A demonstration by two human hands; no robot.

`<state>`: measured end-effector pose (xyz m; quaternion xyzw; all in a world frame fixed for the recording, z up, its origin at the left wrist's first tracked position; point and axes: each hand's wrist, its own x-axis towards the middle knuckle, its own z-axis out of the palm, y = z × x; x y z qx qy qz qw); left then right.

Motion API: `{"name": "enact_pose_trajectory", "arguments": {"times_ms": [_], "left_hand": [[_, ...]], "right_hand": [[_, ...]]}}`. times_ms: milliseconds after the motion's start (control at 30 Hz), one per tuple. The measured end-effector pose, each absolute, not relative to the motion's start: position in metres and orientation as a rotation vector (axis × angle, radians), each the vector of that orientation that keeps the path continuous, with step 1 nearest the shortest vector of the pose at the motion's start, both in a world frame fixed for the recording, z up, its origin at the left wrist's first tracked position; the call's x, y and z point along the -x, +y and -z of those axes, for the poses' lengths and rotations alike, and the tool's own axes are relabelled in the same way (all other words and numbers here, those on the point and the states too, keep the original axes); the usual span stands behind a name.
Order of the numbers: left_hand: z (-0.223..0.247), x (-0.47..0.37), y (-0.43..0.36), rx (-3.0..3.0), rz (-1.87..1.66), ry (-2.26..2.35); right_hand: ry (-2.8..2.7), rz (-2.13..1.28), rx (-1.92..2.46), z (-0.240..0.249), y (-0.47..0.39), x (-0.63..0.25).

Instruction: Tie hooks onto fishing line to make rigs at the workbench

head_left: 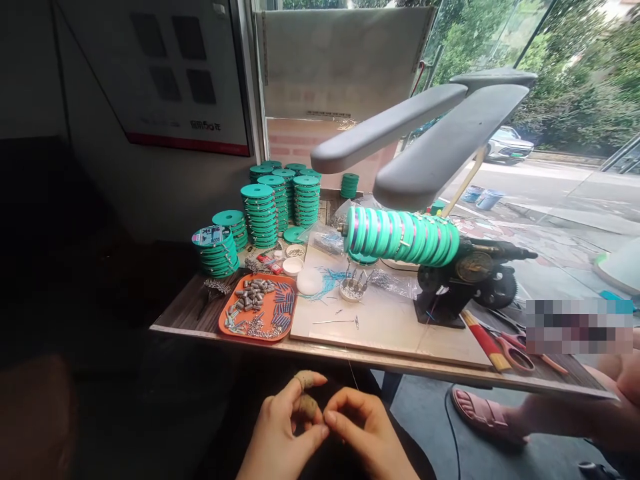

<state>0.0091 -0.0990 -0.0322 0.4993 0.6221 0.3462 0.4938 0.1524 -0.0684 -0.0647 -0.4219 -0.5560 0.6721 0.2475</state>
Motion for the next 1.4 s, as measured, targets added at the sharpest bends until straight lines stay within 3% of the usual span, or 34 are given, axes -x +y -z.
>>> {"name": "enact_pose_trajectory", "arguments": {"times_ms": [233, 333, 367, 533, 733, 1100, 1300, 1367, 1400], "left_hand": [[0.046, 0.005, -0.097, -1.053, -1.026, 1.583], [0.05, 0.011, -0.095, -1.005, -1.123, 1.636], [0.05, 0.012, -0.094, -1.004, -1.148, 1.642], [0.046, 0.005, -0.085, -0.979, -1.243, 1.576], [0.046, 0.001, -0.082, -0.895, -1.248, 1.527], [0.043, -0.007, -0.078, -0.651, -1.276, 1.318], [0.043, -0.01, -0.082, -0.72, -1.346, 1.412], [0.042, -0.016, -0.085, -0.733, -1.408, 1.474], [0.041, -0.019, -0.086, -0.745, -1.438, 1.492]], "right_hand": [[-2.244, -1.476, 1.386, 0.097, -0.069, -0.21], [-2.643, -1.175, 1.642, 0.08, -0.063, -0.249], [-2.704, -1.112, 1.539, 0.066, -0.059, -0.256], [-2.512, -0.649, 1.329, -0.003, -0.022, -0.239], [-2.51, -0.184, 1.977, -0.004, 0.047, -0.188], [-2.653, -0.197, 1.894, -0.004, 0.059, -0.144], [-2.545, -0.264, 1.87, -0.022, 0.055, -0.164], [-2.447, -0.543, 1.783, -0.022, 0.037, -0.177], [-2.313, -0.867, 1.656, -0.018, 0.025, -0.18]]}}
